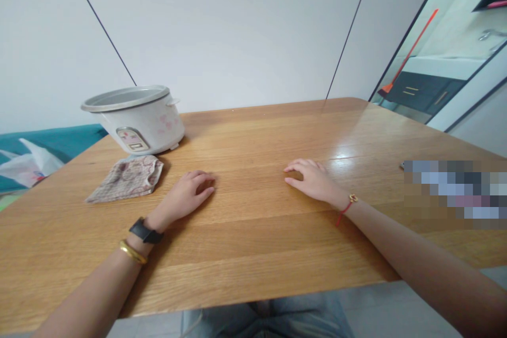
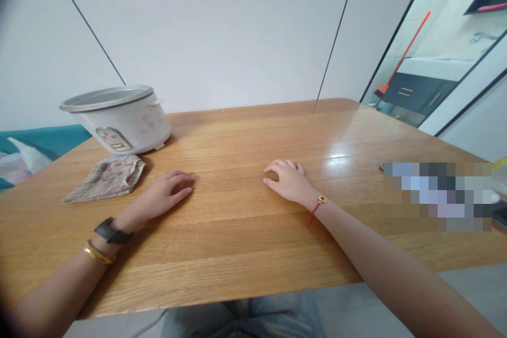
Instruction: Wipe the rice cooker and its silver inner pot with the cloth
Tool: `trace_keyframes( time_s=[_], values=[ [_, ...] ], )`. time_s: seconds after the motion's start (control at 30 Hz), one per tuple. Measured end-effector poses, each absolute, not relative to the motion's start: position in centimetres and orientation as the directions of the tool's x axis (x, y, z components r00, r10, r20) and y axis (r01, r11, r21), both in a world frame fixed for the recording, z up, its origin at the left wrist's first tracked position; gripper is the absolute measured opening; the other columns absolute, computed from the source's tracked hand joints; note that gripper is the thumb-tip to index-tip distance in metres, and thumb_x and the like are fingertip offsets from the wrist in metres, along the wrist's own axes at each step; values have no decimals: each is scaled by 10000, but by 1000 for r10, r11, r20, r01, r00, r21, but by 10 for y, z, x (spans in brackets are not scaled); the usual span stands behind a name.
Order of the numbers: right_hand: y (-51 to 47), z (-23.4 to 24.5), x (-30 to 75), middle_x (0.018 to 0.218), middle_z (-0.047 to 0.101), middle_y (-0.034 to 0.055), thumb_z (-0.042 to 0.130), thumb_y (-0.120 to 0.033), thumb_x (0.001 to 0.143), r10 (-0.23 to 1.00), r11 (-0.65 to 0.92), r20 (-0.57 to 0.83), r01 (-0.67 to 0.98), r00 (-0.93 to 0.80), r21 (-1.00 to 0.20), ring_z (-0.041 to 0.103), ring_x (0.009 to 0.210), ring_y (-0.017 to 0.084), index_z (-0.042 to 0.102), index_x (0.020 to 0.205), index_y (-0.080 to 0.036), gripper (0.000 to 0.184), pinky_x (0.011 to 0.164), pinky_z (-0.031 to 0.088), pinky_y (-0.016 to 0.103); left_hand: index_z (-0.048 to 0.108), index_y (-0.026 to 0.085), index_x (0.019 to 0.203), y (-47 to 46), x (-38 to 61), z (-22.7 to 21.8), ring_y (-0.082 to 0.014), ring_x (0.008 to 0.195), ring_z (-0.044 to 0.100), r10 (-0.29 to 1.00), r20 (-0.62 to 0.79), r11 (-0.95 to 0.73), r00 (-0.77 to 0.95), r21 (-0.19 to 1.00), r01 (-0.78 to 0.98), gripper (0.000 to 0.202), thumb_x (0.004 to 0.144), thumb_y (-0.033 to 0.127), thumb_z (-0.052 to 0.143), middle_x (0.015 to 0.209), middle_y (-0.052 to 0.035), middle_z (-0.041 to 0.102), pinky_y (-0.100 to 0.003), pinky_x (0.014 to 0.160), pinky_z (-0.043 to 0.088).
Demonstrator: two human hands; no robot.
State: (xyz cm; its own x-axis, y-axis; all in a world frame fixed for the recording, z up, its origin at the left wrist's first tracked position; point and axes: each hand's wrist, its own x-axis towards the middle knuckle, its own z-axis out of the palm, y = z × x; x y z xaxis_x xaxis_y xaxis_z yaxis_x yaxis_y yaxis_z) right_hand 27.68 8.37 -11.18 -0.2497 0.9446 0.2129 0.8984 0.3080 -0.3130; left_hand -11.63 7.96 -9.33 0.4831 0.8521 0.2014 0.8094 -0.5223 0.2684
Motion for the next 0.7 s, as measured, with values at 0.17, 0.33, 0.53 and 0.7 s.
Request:
trace_keyframes(
  time_s=[0.17, 0.33, 0.53, 0.7],
  values=[
    [83, -111, 276, 1315, 666, 46, 624, -394, 906, 943, 309, 219, 899, -249, -310, 557, 1266, 303, 702, 1111, -296, 240, 1105, 353, 575, 685, 194, 1239, 79, -116, -93, -285, 1195, 608, 855, 201, -517, 478, 274, 811, 407, 981, 456, 510, 1278, -114, 665, -459, 1095, 446],
    [83, -112, 277, 1312, 669, 48, 620, -395, 908, 942, 315, 220, 897, -255, -309, 555, 1264, 306, 704, 1116, -292, 247, 1106, 352, 577, 683, 186, 1246, 79, -116, -93, -284, 1192, 611, 851, 203, -524, 484, 273, 807, 416, 984, 456, 506, 1278, -120, 666, -458, 1091, 452],
    [83, -112, 276, 1319, 663, 54, 623, -393, 905, 940, 316, 227, 898, -254, -305, 554, 1269, 306, 704, 1128, -295, 257, 1104, 358, 584, 680, 175, 1246, 79, -116, -92, -281, 1202, 605, 853, 193, -521, 485, 268, 810, 422, 993, 459, 495, 1291, -123, 661, -455, 1101, 443],
    [82, -110, 276, 1315, 667, 60, 618, -401, 906, 939, 321, 223, 897, -261, -303, 556, 1269, 314, 707, 1117, -287, 256, 1102, 364, 587, 678, 188, 1242, 79, -116, -92, -276, 1203, 609, 851, 190, -525, 490, 267, 808, 405, 996, 448, 488, 1291, -114, 664, -448, 1097, 448]
  ],
)
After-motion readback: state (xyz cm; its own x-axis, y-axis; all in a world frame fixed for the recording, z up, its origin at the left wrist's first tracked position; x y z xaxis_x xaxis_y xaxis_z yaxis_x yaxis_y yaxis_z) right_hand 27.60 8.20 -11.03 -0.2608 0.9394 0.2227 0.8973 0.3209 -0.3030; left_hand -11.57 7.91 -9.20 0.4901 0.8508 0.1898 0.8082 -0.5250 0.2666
